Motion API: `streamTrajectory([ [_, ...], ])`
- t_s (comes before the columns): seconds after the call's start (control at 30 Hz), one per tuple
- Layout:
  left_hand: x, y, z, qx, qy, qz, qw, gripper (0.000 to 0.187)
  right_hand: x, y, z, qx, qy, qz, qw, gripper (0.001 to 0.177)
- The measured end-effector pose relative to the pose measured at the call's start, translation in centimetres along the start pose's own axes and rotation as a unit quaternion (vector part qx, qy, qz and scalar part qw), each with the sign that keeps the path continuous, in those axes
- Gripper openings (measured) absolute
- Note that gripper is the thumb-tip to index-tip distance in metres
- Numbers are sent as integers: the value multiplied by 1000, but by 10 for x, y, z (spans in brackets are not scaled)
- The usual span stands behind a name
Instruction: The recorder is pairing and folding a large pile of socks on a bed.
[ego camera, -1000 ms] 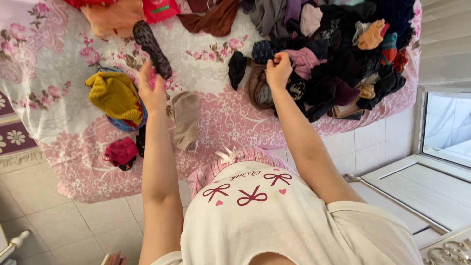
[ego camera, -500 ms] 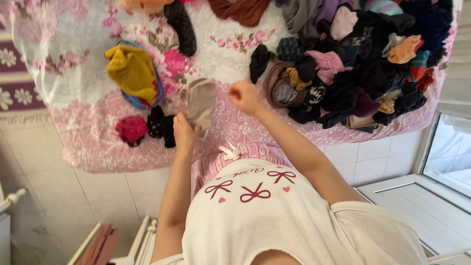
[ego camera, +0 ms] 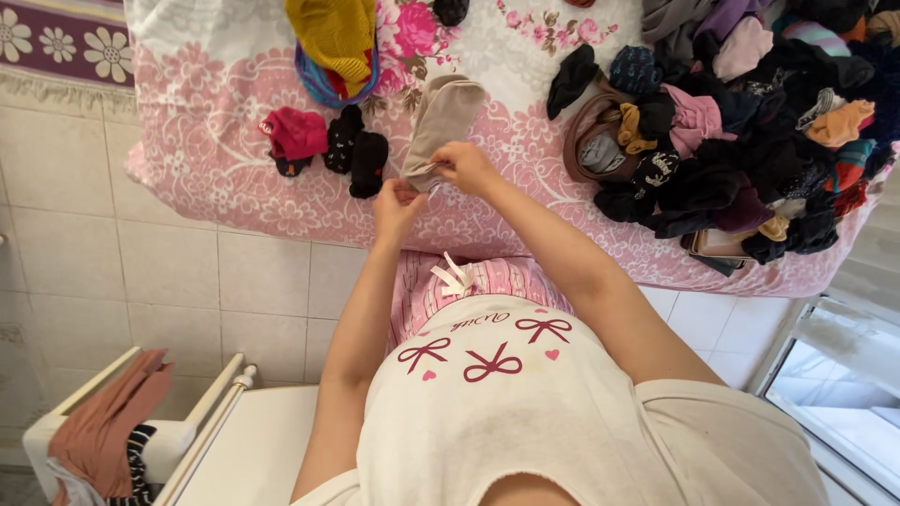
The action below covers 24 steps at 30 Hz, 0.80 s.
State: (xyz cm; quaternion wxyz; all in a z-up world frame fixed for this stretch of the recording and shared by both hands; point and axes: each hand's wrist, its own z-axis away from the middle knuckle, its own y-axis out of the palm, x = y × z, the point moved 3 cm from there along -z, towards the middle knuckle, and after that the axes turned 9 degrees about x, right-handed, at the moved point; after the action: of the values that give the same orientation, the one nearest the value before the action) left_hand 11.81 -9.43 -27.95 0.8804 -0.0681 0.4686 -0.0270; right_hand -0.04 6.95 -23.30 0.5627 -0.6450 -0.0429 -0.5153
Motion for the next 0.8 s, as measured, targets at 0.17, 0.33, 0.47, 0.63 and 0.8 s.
streamTrajectory([
  [0.17,-23,16,-4,-53,20,53,997,23,-16,-2,3,26,163,-233,958,18],
  [0.33,-62,20,-9,-64,98,150,982,21,2,-25,8,20,116,-316,941,17],
  [0.47,-142,13,12,3,212,251,945,26,40,-77,14,-27,58,-408,911,16],
  [0.63,-204,7,34,52,224,217,949,34,76,-130,25,-79,58,-334,938,13],
  [0.8,-182,20,9,50,128,359,923,24,96,-144,37,-106,55,-246,962,9],
])
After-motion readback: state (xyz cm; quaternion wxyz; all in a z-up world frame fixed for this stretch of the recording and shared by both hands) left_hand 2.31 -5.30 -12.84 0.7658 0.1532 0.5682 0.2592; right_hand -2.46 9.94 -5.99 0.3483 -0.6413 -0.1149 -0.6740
